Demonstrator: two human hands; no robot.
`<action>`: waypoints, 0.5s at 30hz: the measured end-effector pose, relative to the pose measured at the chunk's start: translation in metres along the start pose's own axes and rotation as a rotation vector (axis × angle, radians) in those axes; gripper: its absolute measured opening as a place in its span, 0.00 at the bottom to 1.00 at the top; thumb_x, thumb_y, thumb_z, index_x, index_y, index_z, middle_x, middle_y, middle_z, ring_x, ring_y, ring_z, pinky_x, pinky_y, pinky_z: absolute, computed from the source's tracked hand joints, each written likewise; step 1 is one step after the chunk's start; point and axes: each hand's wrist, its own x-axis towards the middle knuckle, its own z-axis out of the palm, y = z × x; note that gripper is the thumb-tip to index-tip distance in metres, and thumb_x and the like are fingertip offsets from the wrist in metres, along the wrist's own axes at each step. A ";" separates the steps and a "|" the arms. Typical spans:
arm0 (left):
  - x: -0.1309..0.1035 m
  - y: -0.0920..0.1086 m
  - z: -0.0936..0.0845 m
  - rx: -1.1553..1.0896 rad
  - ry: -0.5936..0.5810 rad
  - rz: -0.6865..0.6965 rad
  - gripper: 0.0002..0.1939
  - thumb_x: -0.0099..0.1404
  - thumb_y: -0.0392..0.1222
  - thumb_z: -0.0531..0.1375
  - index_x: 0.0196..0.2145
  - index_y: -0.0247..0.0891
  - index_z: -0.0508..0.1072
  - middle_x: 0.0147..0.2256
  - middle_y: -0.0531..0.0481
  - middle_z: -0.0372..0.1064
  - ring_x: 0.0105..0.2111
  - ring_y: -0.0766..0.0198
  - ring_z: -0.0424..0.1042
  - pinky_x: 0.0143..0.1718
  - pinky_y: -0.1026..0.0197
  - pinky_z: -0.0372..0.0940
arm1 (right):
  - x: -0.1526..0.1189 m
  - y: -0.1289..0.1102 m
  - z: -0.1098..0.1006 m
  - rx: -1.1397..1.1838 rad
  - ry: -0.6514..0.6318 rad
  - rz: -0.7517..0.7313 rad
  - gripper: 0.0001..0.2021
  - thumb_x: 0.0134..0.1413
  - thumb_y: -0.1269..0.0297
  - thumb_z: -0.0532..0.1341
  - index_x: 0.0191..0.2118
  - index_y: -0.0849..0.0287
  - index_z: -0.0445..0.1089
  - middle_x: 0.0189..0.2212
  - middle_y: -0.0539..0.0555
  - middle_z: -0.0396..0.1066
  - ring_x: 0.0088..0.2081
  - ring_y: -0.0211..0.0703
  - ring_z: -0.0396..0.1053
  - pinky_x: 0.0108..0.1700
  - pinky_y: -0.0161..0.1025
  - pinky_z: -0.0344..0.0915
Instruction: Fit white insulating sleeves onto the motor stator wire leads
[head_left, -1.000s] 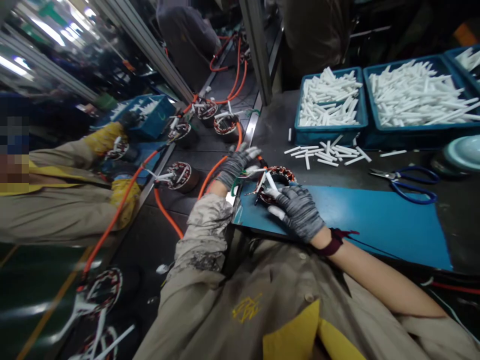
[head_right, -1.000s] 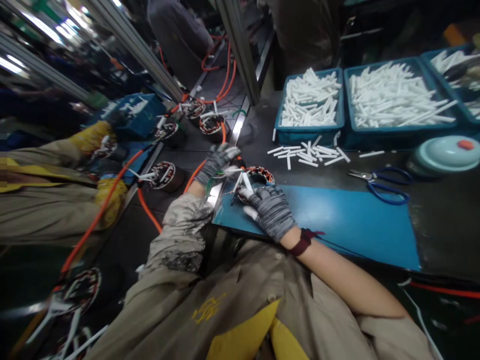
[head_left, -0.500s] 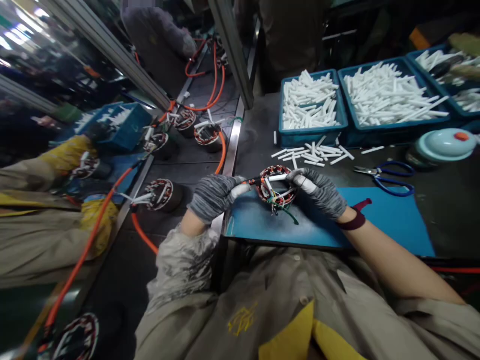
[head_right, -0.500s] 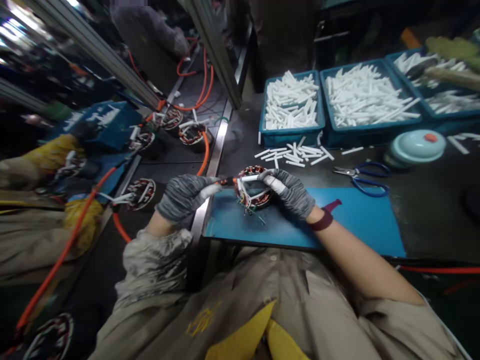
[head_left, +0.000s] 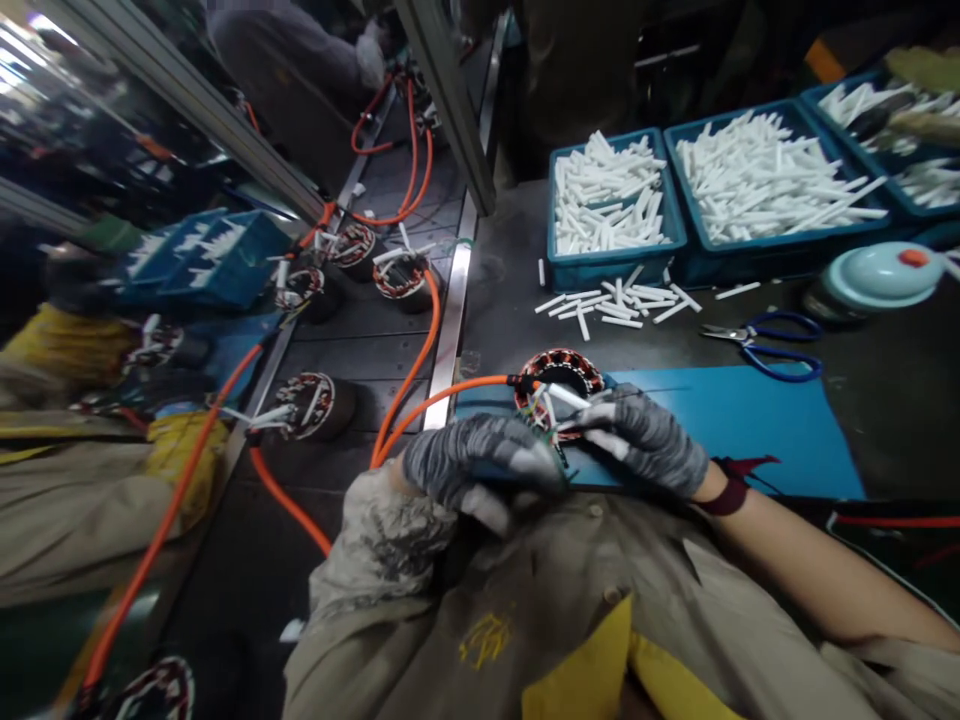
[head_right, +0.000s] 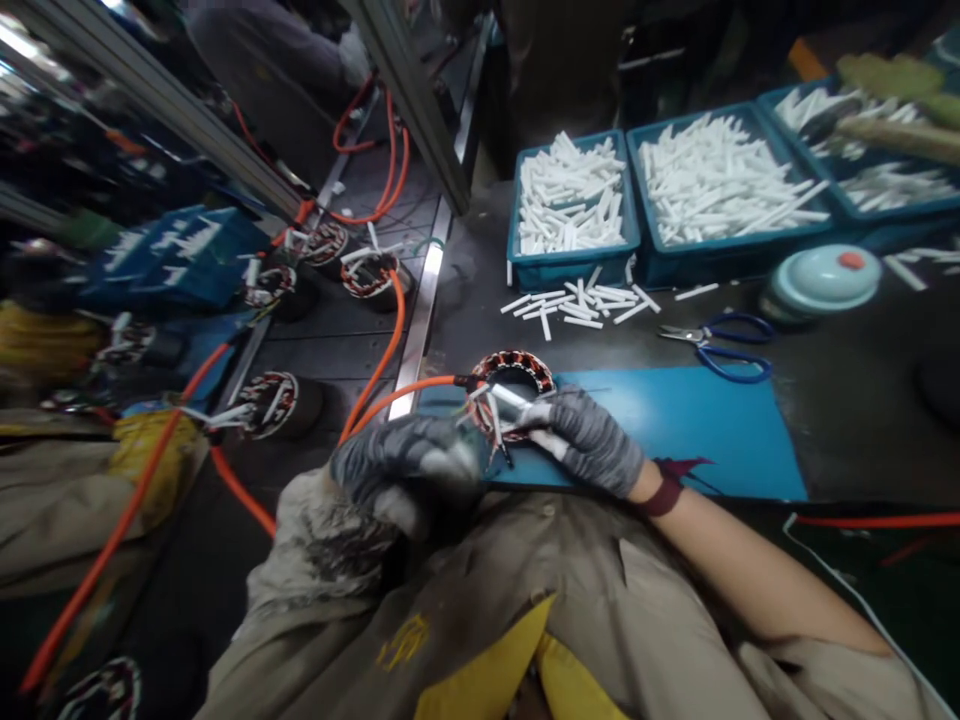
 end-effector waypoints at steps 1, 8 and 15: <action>0.008 0.002 -0.002 0.042 0.067 0.014 0.25 0.61 0.71 0.63 0.41 0.49 0.83 0.44 0.43 0.80 0.52 0.48 0.78 0.60 0.43 0.70 | -0.001 0.001 -0.006 0.053 -0.002 0.029 0.09 0.68 0.61 0.61 0.48 0.48 0.78 0.42 0.53 0.81 0.44 0.47 0.78 0.50 0.48 0.75; 0.054 -0.019 0.006 0.382 0.584 -0.169 0.22 0.74 0.53 0.57 0.59 0.39 0.74 0.53 0.43 0.78 0.54 0.54 0.77 0.58 0.51 0.71 | 0.003 0.012 -0.046 0.170 0.075 0.278 0.28 0.60 0.49 0.69 0.64 0.48 0.71 0.57 0.54 0.78 0.58 0.56 0.75 0.63 0.56 0.69; 0.085 0.001 0.018 0.812 0.392 -0.337 0.22 0.71 0.54 0.63 0.55 0.37 0.78 0.48 0.41 0.79 0.50 0.50 0.77 0.56 0.48 0.69 | -0.009 0.015 -0.040 0.311 0.131 0.315 0.15 0.63 0.49 0.65 0.49 0.50 0.78 0.49 0.53 0.81 0.52 0.51 0.77 0.60 0.51 0.71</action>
